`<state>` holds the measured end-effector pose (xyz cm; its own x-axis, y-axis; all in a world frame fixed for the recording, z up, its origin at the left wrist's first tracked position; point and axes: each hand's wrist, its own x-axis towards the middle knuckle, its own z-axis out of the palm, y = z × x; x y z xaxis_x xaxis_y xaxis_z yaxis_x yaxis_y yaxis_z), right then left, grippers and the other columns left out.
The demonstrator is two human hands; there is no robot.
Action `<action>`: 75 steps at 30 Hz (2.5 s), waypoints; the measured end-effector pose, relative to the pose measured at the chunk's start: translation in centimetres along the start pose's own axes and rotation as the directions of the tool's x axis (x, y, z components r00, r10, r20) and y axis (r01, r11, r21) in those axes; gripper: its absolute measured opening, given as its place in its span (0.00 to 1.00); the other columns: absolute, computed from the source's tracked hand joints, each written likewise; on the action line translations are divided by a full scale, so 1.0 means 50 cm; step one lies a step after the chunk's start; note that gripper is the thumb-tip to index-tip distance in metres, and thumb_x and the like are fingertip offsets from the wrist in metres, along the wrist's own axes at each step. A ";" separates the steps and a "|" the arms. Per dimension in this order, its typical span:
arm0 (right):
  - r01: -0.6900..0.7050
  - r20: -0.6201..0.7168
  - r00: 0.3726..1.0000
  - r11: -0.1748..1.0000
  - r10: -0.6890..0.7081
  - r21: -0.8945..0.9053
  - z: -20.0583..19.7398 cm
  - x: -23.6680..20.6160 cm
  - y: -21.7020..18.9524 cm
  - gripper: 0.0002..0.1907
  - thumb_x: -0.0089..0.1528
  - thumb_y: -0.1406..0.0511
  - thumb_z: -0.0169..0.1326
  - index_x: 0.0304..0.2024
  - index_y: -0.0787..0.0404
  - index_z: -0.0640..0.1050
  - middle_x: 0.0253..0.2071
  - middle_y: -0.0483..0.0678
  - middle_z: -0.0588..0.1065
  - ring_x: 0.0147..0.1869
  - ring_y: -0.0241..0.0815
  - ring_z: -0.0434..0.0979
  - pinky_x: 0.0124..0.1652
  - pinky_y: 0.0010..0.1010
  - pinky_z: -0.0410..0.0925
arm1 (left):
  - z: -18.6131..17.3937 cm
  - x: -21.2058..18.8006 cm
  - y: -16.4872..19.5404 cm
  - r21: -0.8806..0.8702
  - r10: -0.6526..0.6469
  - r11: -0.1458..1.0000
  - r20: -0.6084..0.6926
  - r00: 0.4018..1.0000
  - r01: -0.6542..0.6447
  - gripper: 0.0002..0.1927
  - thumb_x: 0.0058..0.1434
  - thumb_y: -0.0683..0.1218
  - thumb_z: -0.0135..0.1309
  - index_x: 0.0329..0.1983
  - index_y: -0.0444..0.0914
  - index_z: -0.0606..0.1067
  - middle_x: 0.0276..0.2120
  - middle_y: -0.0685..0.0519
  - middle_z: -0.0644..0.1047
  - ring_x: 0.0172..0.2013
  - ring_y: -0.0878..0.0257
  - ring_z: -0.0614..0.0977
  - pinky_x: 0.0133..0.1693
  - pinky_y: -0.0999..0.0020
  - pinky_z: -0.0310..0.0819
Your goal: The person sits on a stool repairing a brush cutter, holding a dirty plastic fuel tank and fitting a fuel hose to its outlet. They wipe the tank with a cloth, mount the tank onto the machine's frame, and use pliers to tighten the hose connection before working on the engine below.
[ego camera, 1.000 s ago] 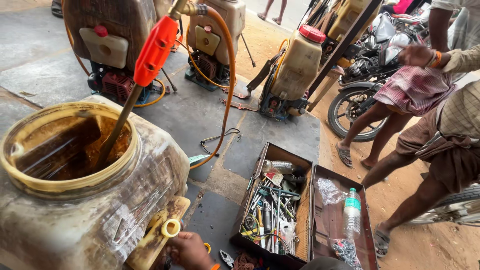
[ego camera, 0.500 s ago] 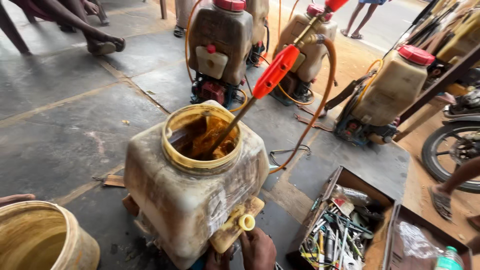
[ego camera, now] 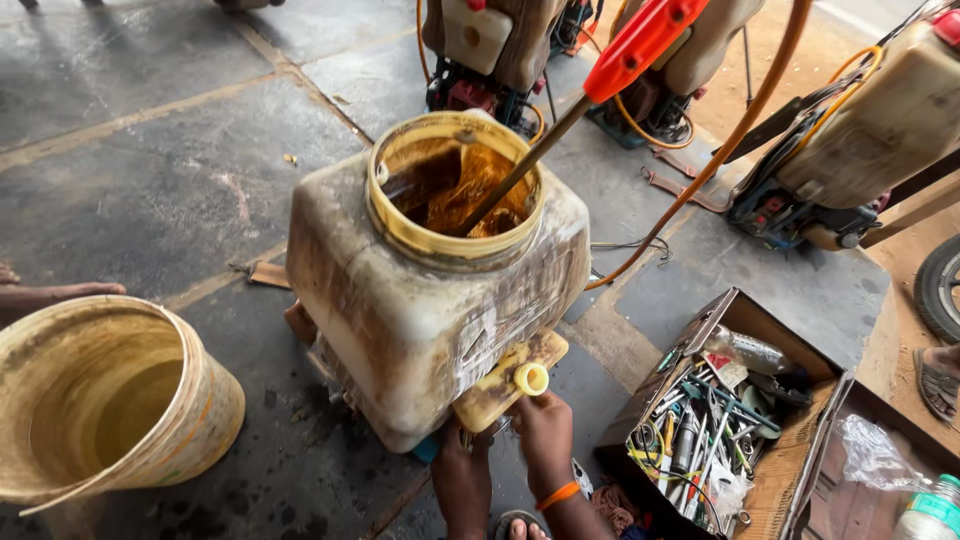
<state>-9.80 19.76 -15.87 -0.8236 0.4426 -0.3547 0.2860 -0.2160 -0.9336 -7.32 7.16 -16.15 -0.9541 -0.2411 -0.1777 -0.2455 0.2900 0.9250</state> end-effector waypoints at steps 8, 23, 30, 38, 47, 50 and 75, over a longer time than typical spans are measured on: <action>0.203 -0.058 0.974 0.958 -0.219 -0.201 -0.004 -0.021 0.002 0.12 0.64 0.64 0.55 0.35 0.66 0.83 0.26 0.42 0.77 0.28 0.27 0.69 0.29 0.23 0.63 | -0.006 -0.005 0.004 -0.013 0.054 0.998 -0.015 0.998 -0.054 0.25 0.63 0.58 0.56 0.55 0.36 0.75 0.45 0.38 0.81 0.47 0.40 0.82 0.43 0.51 0.76; 0.432 -0.068 0.810 0.670 -0.583 -0.603 0.038 -0.067 -0.011 0.12 0.63 0.64 0.56 0.41 0.67 0.82 0.29 0.35 0.75 0.30 0.29 0.76 0.33 0.23 0.66 | -0.025 -0.006 0.018 0.083 0.091 0.993 -0.015 0.996 -0.089 0.28 0.63 0.62 0.56 0.54 0.36 0.76 0.43 0.39 0.82 0.43 0.43 0.83 0.40 0.52 0.77; -0.436 0.269 0.899 0.760 0.345 0.482 0.010 0.015 -0.026 0.10 0.65 0.67 0.53 0.28 0.62 0.77 0.22 0.42 0.73 0.23 0.32 0.67 0.27 0.26 0.63 | -0.019 -0.005 0.009 0.045 0.083 0.996 -0.028 0.996 -0.082 0.28 0.63 0.61 0.54 0.55 0.35 0.75 0.41 0.39 0.81 0.43 0.43 0.84 0.39 0.52 0.77; 0.564 -0.033 0.726 0.621 -0.687 -0.545 0.035 -0.060 0.008 0.11 0.66 0.64 0.55 0.40 0.69 0.80 0.30 0.44 0.76 0.30 0.26 0.75 0.32 0.22 0.66 | -0.010 0.002 -0.003 -0.003 0.064 0.998 0.008 0.998 -0.064 0.28 0.61 0.59 0.59 0.58 0.37 0.74 0.40 0.40 0.82 0.40 0.44 0.85 0.37 0.52 0.78; -0.409 0.400 0.883 0.821 0.245 0.400 -0.058 0.074 0.063 0.11 0.72 0.64 0.52 0.36 0.62 0.78 0.29 0.42 0.77 0.27 0.31 0.72 0.31 0.24 0.67 | 0.032 -0.014 -0.031 -0.048 0.024 0.998 -0.076 0.997 -0.028 0.26 0.60 0.53 0.64 0.57 0.37 0.75 0.40 0.40 0.83 0.40 0.48 0.85 0.40 0.57 0.78; -0.189 0.362 0.910 0.979 0.202 -0.072 -0.148 0.078 0.101 0.13 0.69 0.62 0.51 0.40 0.64 0.80 0.30 0.44 0.79 0.28 0.31 0.73 0.32 0.23 0.67 | 0.043 0.000 -0.051 -0.170 0.030 0.985 -0.036 0.999 -0.036 0.25 0.61 0.50 0.64 0.57 0.35 0.74 0.46 0.45 0.83 0.43 0.54 0.85 0.45 0.60 0.77; 0.152 0.206 0.974 -0.405 -0.094 -0.902 -0.441 -0.074 0.291 0.21 0.65 0.62 0.47 0.60 0.58 0.72 0.54 0.52 0.74 0.60 0.52 0.73 0.54 0.51 0.67 | 0.071 0.039 -0.127 -0.652 -0.338 0.682 0.121 0.933 0.331 0.07 0.65 0.44 0.54 0.43 0.38 0.77 0.29 0.57 0.78 0.28 0.70 0.77 0.30 0.75 0.69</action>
<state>8.20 34.17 -29.28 -0.9301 0.2721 -0.2469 0.2009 0.9393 0.2782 -8.23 8.11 -23.58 -0.8282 -0.2112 -0.5191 -0.3716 -0.4864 0.7907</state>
